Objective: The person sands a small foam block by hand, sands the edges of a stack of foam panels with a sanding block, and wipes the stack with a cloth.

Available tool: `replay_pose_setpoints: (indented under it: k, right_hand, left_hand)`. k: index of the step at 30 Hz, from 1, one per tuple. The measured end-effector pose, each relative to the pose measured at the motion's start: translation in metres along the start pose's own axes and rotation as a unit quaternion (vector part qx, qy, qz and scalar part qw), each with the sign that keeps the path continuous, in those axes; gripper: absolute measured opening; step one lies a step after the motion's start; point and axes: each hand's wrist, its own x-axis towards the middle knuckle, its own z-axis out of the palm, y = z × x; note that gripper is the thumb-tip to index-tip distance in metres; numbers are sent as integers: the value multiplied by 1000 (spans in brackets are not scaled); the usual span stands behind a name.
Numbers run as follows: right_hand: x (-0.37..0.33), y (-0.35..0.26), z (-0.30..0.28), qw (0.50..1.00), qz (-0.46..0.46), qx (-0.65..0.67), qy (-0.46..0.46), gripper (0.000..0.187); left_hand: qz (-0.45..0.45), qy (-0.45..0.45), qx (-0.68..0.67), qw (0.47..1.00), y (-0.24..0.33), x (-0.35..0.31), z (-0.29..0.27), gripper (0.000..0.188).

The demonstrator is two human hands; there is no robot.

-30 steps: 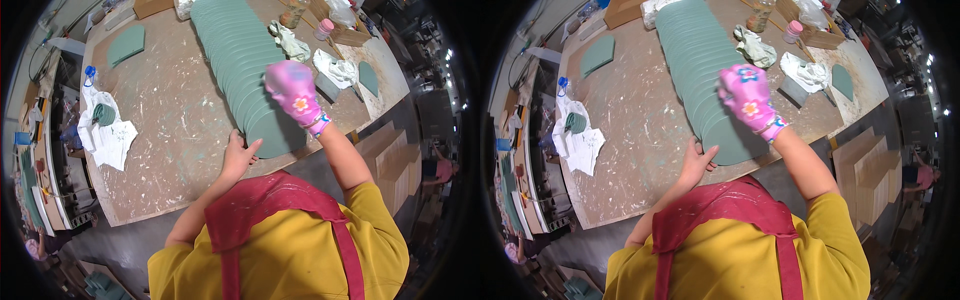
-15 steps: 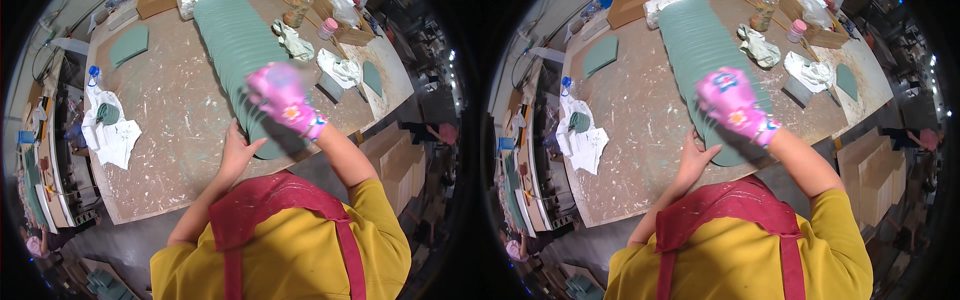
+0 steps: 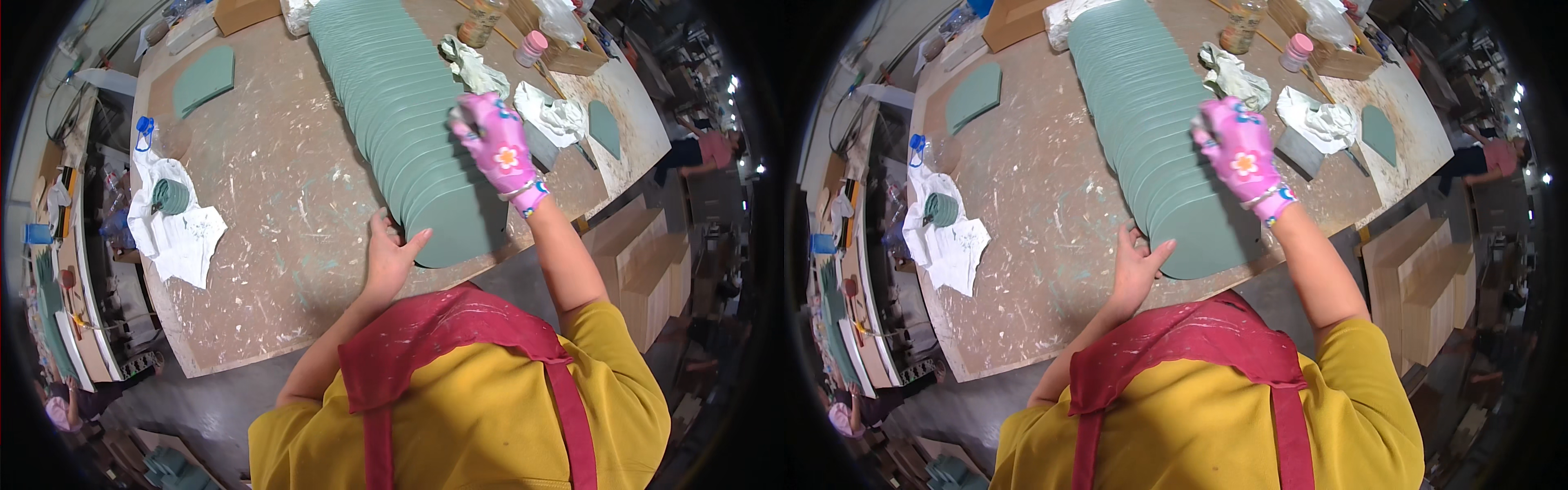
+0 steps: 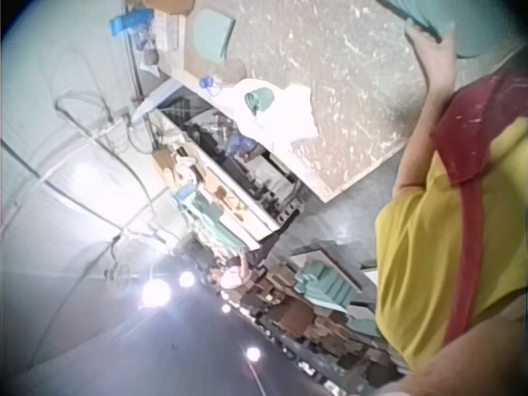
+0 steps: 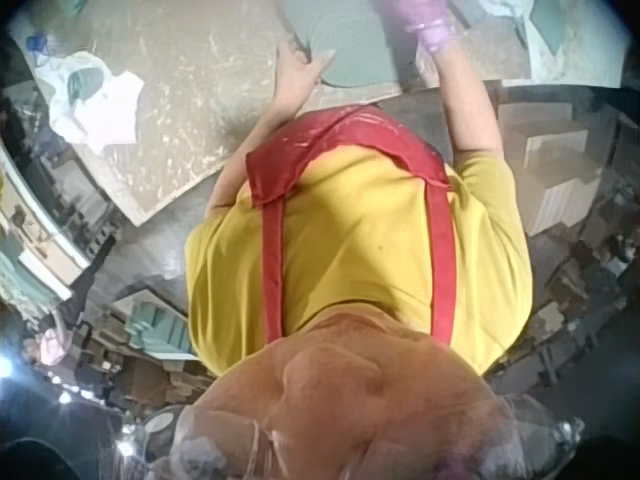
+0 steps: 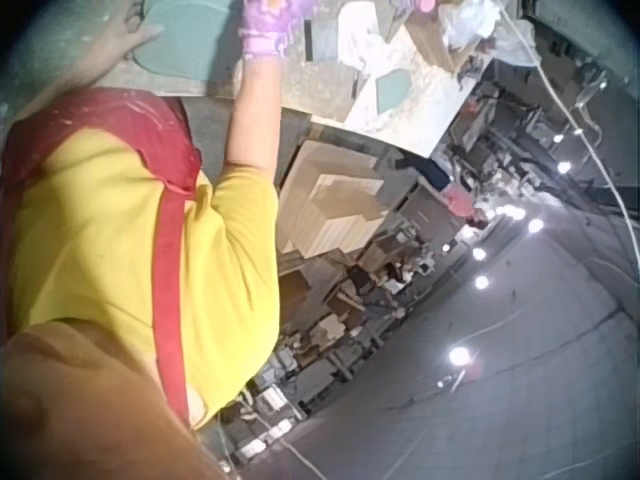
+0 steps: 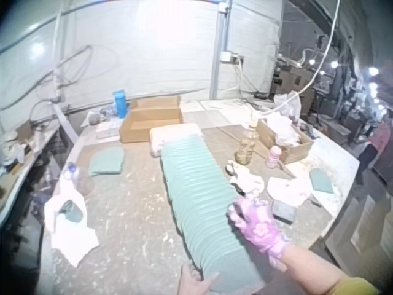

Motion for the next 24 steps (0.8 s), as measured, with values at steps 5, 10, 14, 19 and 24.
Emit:
replay_pose_setpoints:
  k: [5,10,14,19,24]
  right_hand:
    - [-16,53,-12,994,92,-57,16,33]
    - [0,-16,-7,969,-224,-106,9,33]
    - [1,-80,36,940,-305,-25,-153,32]
    - [18,-69,36,954,-266,-86,-110,21]
    - [19,0,11,997,-36,-4,-63,21]
  left_hand:
    - [-4,5,2,1000,2,-2,-2,93]
    - [5,-6,-35,999,13,-7,0,79]
    - [13,9,-21,1000,9,-3,4,67]
    - [2,-3,-53,999,9,-5,3,69]
    - [-15,1,-42,999,10,-5,2,77]
